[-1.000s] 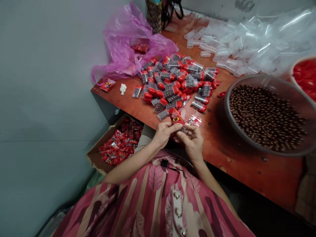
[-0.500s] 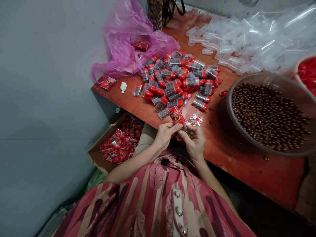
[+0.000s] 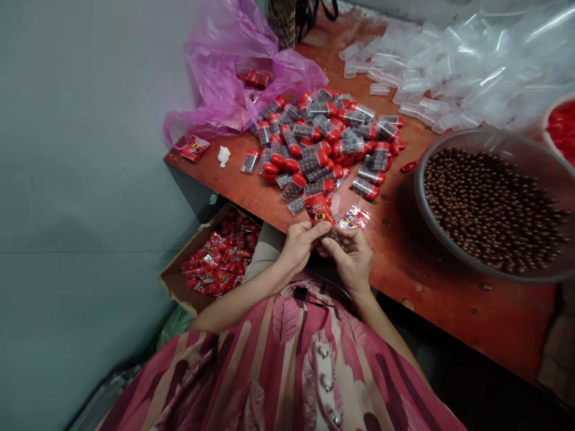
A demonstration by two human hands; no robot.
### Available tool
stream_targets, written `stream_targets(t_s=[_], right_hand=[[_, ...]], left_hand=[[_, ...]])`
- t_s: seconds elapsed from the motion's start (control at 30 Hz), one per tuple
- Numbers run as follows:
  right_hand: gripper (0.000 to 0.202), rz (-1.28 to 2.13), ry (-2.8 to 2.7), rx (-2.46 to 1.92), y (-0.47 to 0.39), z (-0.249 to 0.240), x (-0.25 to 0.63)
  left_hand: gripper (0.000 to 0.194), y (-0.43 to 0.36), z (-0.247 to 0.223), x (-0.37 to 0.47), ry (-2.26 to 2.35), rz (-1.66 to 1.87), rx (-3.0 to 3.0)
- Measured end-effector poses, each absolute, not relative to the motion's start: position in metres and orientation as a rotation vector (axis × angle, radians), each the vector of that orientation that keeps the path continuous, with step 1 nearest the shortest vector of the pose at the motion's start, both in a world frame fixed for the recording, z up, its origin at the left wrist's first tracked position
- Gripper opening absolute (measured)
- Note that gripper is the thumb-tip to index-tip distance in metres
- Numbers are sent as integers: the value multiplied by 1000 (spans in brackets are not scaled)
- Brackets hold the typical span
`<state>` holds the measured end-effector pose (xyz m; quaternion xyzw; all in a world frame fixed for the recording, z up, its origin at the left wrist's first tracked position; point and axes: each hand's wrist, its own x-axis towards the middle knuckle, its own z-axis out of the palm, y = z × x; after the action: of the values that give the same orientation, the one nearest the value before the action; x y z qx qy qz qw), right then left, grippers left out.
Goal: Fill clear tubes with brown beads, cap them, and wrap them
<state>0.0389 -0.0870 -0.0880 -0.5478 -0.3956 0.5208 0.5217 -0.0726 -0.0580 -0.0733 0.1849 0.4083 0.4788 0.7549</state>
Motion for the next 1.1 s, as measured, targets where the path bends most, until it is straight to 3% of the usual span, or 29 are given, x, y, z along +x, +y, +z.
stream_targets(t_s=[0.33, 0.6, 1.1], right_hand=[[35, 1523, -719, -1100, -86, -87, 38], [34, 1261, -805, -1268, -93, -95, 35], [40, 1492, -915, -1234, -82, -92, 32]], left_hand=[[33, -56, -72, -81, 955, 1102, 383], [29, -64, -76, -74, 1026, 1148, 386], [30, -89, -81, -92, 846, 1026, 258]])
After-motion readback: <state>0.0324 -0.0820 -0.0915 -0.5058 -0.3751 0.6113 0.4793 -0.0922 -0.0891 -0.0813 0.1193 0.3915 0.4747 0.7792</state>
